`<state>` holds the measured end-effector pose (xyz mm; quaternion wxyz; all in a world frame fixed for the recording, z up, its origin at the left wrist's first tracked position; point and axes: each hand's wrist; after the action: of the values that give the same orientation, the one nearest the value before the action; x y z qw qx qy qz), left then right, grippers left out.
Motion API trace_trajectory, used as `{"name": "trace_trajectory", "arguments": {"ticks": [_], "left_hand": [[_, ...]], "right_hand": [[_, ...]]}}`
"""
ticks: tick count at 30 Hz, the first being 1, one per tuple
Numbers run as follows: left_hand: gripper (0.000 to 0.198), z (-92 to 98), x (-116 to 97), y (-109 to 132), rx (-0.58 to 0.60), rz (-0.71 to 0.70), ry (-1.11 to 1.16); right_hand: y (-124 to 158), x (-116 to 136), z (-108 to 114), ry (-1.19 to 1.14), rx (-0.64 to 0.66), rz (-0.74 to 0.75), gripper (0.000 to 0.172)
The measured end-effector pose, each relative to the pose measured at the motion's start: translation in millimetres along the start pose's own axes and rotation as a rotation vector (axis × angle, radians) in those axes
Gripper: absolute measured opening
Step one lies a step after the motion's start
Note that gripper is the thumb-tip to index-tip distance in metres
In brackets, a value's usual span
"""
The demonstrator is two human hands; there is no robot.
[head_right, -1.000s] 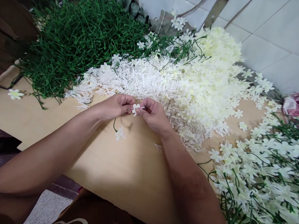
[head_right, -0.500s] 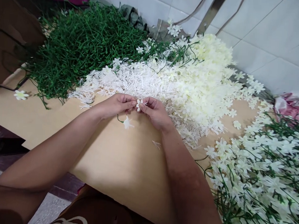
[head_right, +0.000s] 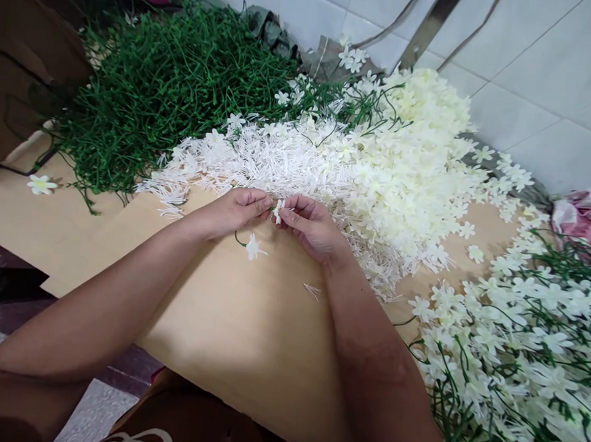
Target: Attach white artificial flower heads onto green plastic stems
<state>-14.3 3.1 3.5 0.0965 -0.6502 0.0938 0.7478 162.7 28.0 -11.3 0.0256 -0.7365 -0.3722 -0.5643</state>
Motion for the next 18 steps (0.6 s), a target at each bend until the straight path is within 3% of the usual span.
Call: {"name": "trace_trajectory", "arguments": {"ticks": [5,11,18], "left_hand": [[0.038,-0.2,-1.7,2.0,0.024,-0.028,0.028],[0.034,1.0,-3.2,3.1,0.044,-0.030,0.046],[0.027,-3.7,-1.7,-0.9,-0.050,0.016,0.006]], "right_hand": [[0.1,0.4,-0.5,-0.019,0.011,0.000,0.027],[0.2,0.9,-5.7,0.005,-0.071,-0.001,0.034],[0.6,1.7,-13.4,0.144,-0.180,0.104,0.040]]}}
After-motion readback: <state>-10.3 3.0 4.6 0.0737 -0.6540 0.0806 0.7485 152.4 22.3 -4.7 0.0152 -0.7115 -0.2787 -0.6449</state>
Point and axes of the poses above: each hand's wrist, its own y-axis away from the middle knuckle, its own z-axis out of the back of the hand, x = y × z, and after that the axes turned 10 degrees about -z, right-handed
